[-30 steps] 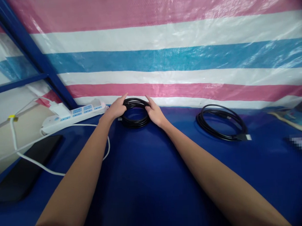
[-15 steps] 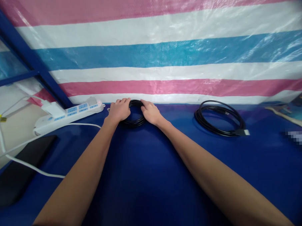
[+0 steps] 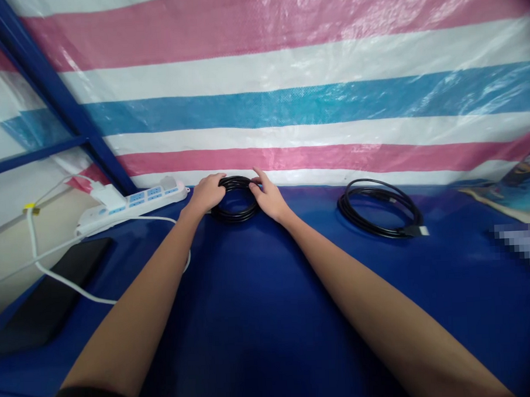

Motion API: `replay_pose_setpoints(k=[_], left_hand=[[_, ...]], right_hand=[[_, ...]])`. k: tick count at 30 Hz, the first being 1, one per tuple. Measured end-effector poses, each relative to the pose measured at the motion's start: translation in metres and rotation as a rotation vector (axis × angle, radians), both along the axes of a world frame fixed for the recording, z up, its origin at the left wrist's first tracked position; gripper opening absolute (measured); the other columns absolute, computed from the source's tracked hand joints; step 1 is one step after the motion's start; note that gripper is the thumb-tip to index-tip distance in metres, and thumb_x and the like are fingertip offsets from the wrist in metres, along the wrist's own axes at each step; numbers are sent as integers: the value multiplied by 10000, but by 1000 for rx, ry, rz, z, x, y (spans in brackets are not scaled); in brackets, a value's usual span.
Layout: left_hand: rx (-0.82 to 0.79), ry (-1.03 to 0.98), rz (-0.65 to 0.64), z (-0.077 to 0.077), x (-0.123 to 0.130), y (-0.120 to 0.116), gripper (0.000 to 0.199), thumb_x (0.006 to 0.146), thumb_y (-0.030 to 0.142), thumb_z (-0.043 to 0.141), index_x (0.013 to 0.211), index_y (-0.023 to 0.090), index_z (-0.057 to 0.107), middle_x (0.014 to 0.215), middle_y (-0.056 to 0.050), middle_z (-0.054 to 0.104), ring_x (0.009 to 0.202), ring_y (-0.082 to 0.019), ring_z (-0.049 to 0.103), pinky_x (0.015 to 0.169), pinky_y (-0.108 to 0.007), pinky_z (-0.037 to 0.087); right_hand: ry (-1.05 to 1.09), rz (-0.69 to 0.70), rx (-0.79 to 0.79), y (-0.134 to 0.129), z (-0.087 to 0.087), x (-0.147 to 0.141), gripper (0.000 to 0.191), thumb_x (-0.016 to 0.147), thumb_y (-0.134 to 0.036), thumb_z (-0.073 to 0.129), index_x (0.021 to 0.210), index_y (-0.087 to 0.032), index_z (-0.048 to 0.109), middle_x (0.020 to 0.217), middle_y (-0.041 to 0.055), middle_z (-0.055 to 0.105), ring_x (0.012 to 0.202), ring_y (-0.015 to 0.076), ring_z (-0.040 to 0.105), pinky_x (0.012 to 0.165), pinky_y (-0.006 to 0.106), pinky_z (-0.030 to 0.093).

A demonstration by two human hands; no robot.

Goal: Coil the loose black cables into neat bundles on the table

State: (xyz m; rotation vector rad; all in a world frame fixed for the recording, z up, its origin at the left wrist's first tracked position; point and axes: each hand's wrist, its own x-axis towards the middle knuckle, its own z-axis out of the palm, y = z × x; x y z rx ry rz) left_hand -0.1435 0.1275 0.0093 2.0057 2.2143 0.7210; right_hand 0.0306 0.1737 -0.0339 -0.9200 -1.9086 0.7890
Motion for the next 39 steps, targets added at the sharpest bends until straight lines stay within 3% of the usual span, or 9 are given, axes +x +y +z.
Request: replay_pose_setpoints(k=[11, 17, 20, 23, 27, 30, 32, 36, 39], left_hand=[[42, -121, -170, 37, 15, -10, 291, 877, 243, 499, 1148, 179, 581, 1260, -96, 567, 1187, -222, 502, 1055, -429, 371], [103, -164, -291, 53, 47, -30, 296, 843, 185, 420, 1059, 207, 621, 1229, -56, 592, 1171, -225, 502, 1032, -371, 361], [107, -224, -387, 55, 77, -41, 266, 846, 191, 432, 1014, 219, 636, 1188, -37, 613, 1123, -208, 528, 1009, -355, 373], [57, -322, -479, 43, 110, -56, 221, 846, 200, 457, 950, 220, 650, 1067, -31, 659, 1012, -187, 579, 965, -335, 408], [-98, -492, -550, 10, 137, -86, 173, 857, 236, 484, 917, 224, 646, 1018, -38, 667, 971, -179, 598, 939, -339, 435], [-258, -677, -522, -9, 140, -109, 318, 867, 362, 515, 1156, 234, 545, 1071, -69, 658, 985, -182, 618, 892, -334, 479], [-319, -783, -493, -15, 140, -117, 490, 855, 432, 538, 1292, 238, 432, 1179, -99, 615, 1069, -197, 596, 924, -347, 474], [-357, -922, -485, -18, 142, -115, 641, 774, 389, 658, 1334, 221, 395, 1278, -114, 550, 1097, -212, 581, 933, -338, 472], [-321, -965, -471, -18, 142, -109, 501, 776, 248, 627, 1254, 194, 489, 1108, -84, 630, 973, -181, 611, 906, -325, 470]], right_hand=[[-224, -167, 215, -16, 19, 21, 325, 965, -304, 446, 1230, -129, 515, 1224, 111, 537, 1151, 218, 507, 988, 441, 400], [-643, -162, 291, -48, 57, 141, 281, 860, -309, 522, 1089, -168, 605, 1081, 144, 616, 1018, 281, 567, 913, 430, 393], [-760, -257, 217, -54, 51, 208, 442, 774, -534, 571, 1069, -206, 600, 990, 143, 641, 900, 327, 600, 765, 431, 430], [-810, -260, 136, -56, 34, 237, 388, 789, -538, 521, 949, -201, 627, 925, 150, 656, 839, 338, 619, 704, 428, 433], [-715, -209, 82, -69, 29, 220, 360, 876, -499, 419, 870, -196, 613, 821, 135, 653, 782, 296, 625, 721, 417, 440], [-576, -66, -3, -97, 37, 194, 410, 911, -523, 386, 1096, -215, 584, 835, 79, 664, 756, 223, 637, 688, 347, 491], [-509, 87, -76, -120, 41, 180, 457, 896, -531, 445, 1262, -267, 516, 899, 38, 676, 773, 183, 652, 660, 295, 525], [-219, 373, -206, -152, 42, 163, 442, 889, -435, 533, 1316, -324, 498, 1313, 45, 544, 1163, 191, 560, 889, 312, 516], [-158, 272, -31, -151, 37, 162, 274, 939, -310, 469, 1186, -299, 585, 1222, 47, 604, 1106, 186, 591, 897, 330, 511]])
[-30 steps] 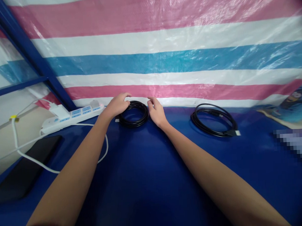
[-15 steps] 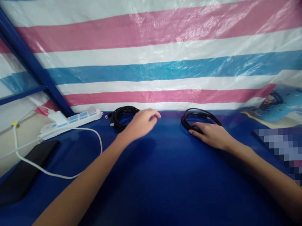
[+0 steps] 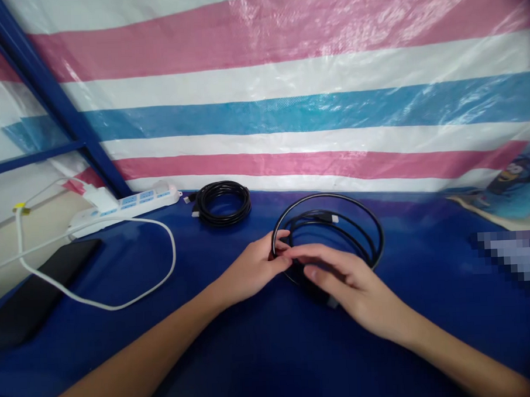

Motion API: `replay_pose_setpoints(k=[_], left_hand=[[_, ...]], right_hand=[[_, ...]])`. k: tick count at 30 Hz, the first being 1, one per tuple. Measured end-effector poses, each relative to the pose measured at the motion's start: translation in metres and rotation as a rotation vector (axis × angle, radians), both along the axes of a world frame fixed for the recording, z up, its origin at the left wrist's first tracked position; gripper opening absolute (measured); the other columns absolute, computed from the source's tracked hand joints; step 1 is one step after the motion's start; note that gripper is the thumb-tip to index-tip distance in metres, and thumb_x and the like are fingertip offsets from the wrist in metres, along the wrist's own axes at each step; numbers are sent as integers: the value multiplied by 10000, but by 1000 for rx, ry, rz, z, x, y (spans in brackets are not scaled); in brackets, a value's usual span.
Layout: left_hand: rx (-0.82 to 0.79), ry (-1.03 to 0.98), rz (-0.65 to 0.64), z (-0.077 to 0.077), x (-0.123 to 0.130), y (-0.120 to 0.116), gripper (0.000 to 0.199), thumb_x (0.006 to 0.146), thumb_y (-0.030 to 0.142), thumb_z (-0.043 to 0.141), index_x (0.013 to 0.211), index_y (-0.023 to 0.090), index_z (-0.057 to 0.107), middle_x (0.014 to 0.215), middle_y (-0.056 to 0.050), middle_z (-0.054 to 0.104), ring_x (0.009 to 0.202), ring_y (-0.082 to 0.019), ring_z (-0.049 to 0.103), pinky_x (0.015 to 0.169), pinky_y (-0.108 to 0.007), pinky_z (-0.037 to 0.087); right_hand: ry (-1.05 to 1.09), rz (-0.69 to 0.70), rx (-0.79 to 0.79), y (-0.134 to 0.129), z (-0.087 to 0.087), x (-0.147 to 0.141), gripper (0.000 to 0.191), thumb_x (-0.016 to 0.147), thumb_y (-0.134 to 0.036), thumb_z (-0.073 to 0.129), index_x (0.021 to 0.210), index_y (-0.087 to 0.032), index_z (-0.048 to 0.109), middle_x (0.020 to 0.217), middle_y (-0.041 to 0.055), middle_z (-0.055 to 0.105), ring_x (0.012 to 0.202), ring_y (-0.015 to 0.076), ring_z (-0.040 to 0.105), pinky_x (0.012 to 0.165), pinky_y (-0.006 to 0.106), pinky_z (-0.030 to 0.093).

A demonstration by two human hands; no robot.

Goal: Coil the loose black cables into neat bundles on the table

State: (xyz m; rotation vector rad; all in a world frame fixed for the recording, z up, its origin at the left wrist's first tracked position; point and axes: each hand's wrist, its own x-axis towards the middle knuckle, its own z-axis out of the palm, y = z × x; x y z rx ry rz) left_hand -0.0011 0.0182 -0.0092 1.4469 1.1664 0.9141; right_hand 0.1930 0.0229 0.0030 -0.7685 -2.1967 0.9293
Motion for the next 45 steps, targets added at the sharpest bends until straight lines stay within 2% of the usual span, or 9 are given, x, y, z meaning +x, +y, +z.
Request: replay_pose_setpoints(k=[5, 11, 14, 19, 25, 28, 36, 40, 45], left_hand=[[-32, -122, 27, 4, -8, -1, 323, 860, 291, 485, 1180, 250, 505, 655, 16, 581, 546, -137, 542, 440, -232, 455], [-102, -359, 81, 14, -17, -5, 241, 900, 384, 448, 1103, 280, 527, 481, 90, 277, 347, -63, 293, 319, -155, 246], [-103, -468, 127, 16, -19, -4, 231, 910, 423, 441, 1082, 290, 521, 496, 92, 254, 351, -46, 252, 342, -156, 250], [-162, -620, 189, 18, -16, -6, 360, 931, 430, 396, 1287, 387, 414, 579, 68, 386, 424, -63, 373, 388, -167, 298], [-348, -861, 223, 22, 11, -19, 415, 935, 416, 400, 1347, 407, 356, 791, 17, 543, 546, -82, 512, 436, -189, 398], [-381, -820, 57, 16, 24, -25, 373, 936, 419, 402, 1296, 328, 441, 864, -12, 563, 655, -90, 556, 513, -189, 441], [-369, -545, -206, 6, 8, -20, 271, 817, 384, 633, 883, 126, 682, 971, -89, 608, 870, -137, 591, 608, -178, 482], [-318, -557, -198, 11, -1, -14, 273, 812, 412, 614, 966, 189, 634, 816, -33, 606, 735, -125, 611, 520, -174, 465], [-294, -361, -190, 13, -7, -10, 215, 795, 358, 641, 913, 184, 603, 605, 19, 560, 487, -87, 524, 402, -151, 392]], right_hand=[[-9, -324, 844, 19, -1, 16, 371, 841, -112, 567, 1206, -172, 541, 1180, 115, 582, 1128, 244, 547, 969, 393, 446], [73, -389, 1101, 26, -2, 24, 601, 709, -13, 666, 1252, -230, 527, 1193, 117, 555, 1121, 279, 537, 958, 428, 437], [312, -518, 718, 31, -3, 20, 678, 693, -104, 731, 1297, -276, 477, 1232, 101, 521, 1182, 289, 495, 962, 454, 437], [648, -303, -218, 22, 2, 8, 306, 797, -213, 671, 1085, -228, 568, 828, 4, 606, 651, 118, 590, 727, 305, 523], [166, -7, 116, -4, -11, -16, 610, 736, -325, 759, 1271, -272, 470, 1307, 76, 478, 1232, 229, 465, 1024, 383, 416], [156, -108, 228, -5, -16, -21, 359, 822, -299, 667, 1160, -261, 551, 1345, 60, 442, 1300, 221, 387, 1074, 387, 356], [629, 181, -707, 10, 9, -3, 319, 787, -261, 509, 494, -167, 425, 537, 40, 507, 822, 185, 606, 805, 277, 511], [537, 257, -1009, 13, 13, 10, 374, 833, -262, 503, 522, -165, 318, 375, -55, 198, 352, 72, 310, 524, 232, 464], [298, 198, -1125, 13, 16, 16, 141, 818, -298, 621, 803, -164, 578, 390, -103, 244, 324, 24, 161, 356, 154, 292]])
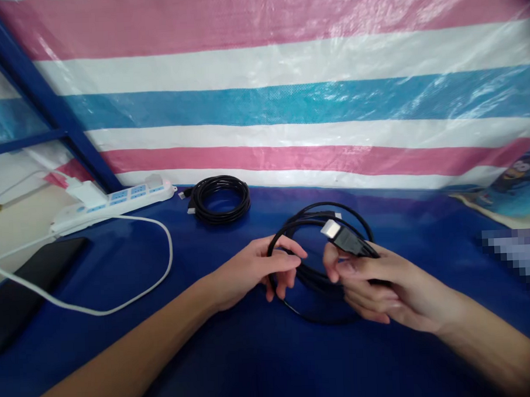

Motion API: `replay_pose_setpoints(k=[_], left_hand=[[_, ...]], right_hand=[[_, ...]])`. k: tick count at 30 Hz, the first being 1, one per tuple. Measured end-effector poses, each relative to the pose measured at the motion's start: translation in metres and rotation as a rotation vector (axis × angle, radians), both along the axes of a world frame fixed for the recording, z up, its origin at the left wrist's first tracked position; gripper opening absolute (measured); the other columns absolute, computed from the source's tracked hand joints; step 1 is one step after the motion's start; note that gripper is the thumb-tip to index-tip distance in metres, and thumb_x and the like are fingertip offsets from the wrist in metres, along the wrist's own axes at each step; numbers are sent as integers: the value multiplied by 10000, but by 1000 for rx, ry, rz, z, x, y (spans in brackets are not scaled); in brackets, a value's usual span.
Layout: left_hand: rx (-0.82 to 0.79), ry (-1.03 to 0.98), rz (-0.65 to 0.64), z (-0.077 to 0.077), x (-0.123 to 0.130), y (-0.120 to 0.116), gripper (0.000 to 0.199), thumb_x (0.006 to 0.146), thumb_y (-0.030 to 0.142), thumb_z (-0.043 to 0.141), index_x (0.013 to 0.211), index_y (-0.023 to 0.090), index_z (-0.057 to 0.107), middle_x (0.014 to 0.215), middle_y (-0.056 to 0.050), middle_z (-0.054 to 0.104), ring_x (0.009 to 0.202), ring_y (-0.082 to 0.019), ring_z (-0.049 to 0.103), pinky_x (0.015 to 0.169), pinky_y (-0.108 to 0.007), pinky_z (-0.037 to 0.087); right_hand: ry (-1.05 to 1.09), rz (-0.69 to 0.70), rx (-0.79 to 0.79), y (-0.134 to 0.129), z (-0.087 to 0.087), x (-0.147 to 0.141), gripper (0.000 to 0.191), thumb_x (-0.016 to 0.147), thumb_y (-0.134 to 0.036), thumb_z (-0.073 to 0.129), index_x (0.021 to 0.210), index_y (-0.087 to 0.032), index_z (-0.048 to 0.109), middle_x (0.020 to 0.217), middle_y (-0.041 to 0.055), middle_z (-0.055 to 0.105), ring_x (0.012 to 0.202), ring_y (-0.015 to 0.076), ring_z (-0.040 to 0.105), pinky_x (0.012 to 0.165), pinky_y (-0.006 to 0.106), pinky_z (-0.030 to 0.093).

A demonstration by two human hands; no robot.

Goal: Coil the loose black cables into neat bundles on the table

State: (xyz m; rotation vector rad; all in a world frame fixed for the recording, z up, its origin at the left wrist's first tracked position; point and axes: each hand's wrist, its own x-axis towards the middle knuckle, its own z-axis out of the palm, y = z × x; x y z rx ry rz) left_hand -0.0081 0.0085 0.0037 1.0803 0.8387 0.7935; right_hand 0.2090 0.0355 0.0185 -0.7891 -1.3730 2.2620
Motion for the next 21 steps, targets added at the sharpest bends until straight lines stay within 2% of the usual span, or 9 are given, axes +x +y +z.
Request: replay_pose_setpoints(k=[2, 5, 7, 9, 12, 15, 17, 19, 21], left_hand=[[-28, 22, -66, 0, 3, -2, 341, 835, 462, 559, 743, 136, 600, 536, 2, 523, 438, -92, 498, 396, -175, 404], [-63, 15, -129, -2, 10, -7, 591, 882, 566, 383, 511, 121, 499, 497, -32, 486, 453, -103, 511, 459, -212, 462], [-87, -35, -147, -5, 15, -8, 632, 883, 605, 319, 500, 128, 480, 537, -52, 508, 516, -125, 546, 497, -235, 488], [-103, -74, -142, -7, 17, -9, 656, 870, 646, 279, 518, 133, 484, 579, -66, 532, 565, -144, 564, 519, -253, 497], [-102, -17, -119, -7, 15, -8, 587, 876, 603, 363, 604, 119, 556, 640, -71, 578, 570, -124, 566, 569, -240, 489], [-48, -21, -100, -4, 8, -7, 342, 818, 470, 600, 830, 129, 616, 729, -53, 624, 636, -105, 581, 612, -202, 464], [-6, -127, -119, 1, 6, -7, 410, 752, 480, 680, 980, 150, 595, 821, -66, 654, 717, -126, 601, 649, -216, 465], [-17, -206, -191, 7, 8, -8, 545, 730, 560, 658, 1078, 151, 565, 881, -98, 670, 725, -147, 613, 665, -244, 469], [-81, -167, -277, 17, 15, -9, 515, 763, 545, 611, 1091, 151, 554, 843, -97, 673, 661, -133, 606, 638, -238, 464]], right_hand=[[-23, -101, 59, 0, 1, -2, 182, 783, -302, 674, 867, -168, 584, 390, -110, 256, 325, 19, 167, 343, 141, 258], [-17, -330, 222, 0, -2, -8, 206, 760, -273, 714, 825, -170, 547, 398, -103, 288, 351, 23, 219, 376, 145, 283], [3, -417, 282, 0, -6, -11, 216, 760, -258, 716, 797, -170, 522, 429, -91, 335, 368, 29, 270, 408, 164, 325], [10, -439, 271, -1, -9, -12, 233, 772, -285, 709, 804, -172, 508, 436, -91, 340, 360, 30, 273, 397, 168, 305], [-31, -360, 187, 0, -10, -8, 263, 799, -344, 687, 823, -172, 490, 405, -101, 302, 346, 19, 204, 369, 151, 182], [-97, -192, 82, 2, -3, -2, 254, 811, -324, 670, 936, -182, 500, 422, -110, 296, 361, 15, 171, 374, 151, 132], [-149, -85, 64, 2, 5, 1, 266, 808, -275, 653, 1011, -174, 514, 479, -100, 333, 385, 14, 185, 374, 146, 132], [-182, 6, 157, -1, 13, 1, 182, 806, -182, 607, 969, -154, 532, 566, -59, 447, 429, 22, 327, 400, 137, 237], [-198, 78, 295, -7, 18, -1, 97, 814, -95, 520, 895, -149, 526, 678, -7, 575, 552, 66, 533, 513, 164, 403]])
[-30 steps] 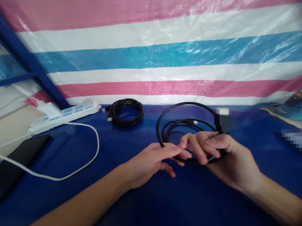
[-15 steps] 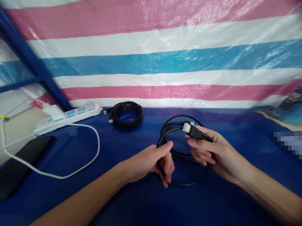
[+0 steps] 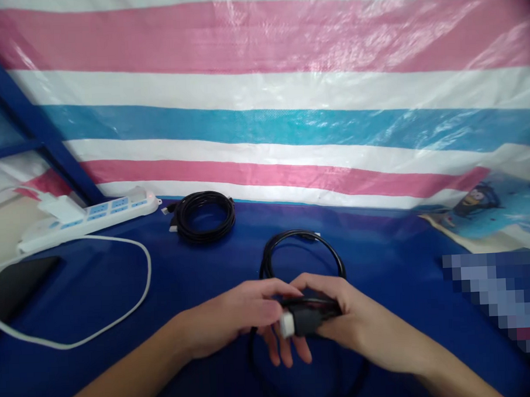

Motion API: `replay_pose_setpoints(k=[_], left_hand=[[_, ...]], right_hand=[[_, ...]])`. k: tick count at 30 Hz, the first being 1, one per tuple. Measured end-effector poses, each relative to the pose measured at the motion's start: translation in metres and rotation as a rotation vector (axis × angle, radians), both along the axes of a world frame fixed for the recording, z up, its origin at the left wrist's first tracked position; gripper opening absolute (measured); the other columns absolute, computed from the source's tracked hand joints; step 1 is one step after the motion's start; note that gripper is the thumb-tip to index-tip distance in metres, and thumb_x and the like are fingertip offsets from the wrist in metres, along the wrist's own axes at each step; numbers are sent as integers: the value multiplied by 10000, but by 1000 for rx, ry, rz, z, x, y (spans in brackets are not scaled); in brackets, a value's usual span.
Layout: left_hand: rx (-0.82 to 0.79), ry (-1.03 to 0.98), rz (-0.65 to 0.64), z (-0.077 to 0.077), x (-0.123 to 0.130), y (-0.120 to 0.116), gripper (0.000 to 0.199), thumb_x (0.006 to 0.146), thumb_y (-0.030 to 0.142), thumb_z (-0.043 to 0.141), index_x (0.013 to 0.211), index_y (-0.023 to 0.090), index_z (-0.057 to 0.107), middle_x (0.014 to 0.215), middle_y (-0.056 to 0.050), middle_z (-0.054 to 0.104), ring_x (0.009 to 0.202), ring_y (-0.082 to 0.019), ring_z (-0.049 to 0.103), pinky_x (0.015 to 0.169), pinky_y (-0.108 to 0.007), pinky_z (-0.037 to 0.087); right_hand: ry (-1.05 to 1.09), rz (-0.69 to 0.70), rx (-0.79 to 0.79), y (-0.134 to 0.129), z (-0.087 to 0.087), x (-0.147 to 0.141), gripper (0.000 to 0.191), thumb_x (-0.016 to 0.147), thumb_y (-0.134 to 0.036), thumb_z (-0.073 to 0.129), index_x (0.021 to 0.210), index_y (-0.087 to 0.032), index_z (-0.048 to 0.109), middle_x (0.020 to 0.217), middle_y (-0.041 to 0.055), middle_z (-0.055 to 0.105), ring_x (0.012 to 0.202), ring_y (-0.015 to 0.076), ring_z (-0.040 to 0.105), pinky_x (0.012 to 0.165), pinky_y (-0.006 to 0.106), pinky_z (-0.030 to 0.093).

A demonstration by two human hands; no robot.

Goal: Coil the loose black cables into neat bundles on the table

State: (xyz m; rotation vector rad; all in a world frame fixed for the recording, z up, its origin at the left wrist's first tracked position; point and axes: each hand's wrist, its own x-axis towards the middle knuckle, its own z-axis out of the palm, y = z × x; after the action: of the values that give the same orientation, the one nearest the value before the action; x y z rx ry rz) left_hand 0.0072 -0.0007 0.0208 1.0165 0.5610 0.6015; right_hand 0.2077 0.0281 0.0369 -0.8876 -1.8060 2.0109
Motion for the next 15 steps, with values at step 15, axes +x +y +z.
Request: replay_pose_setpoints(k=[15], left_hand=[[732, 1, 799, 157, -7, 2, 299, 811, 158, 578, 551, 173, 432, 444, 64, 202, 350, -25, 164, 327, -142, 140]], right_hand=[[474, -461, 673, -1, 118, -35, 135, 884, -285, 582, 969, -187, 618, 489, -75, 375, 330, 40, 356, 367, 183, 403]])
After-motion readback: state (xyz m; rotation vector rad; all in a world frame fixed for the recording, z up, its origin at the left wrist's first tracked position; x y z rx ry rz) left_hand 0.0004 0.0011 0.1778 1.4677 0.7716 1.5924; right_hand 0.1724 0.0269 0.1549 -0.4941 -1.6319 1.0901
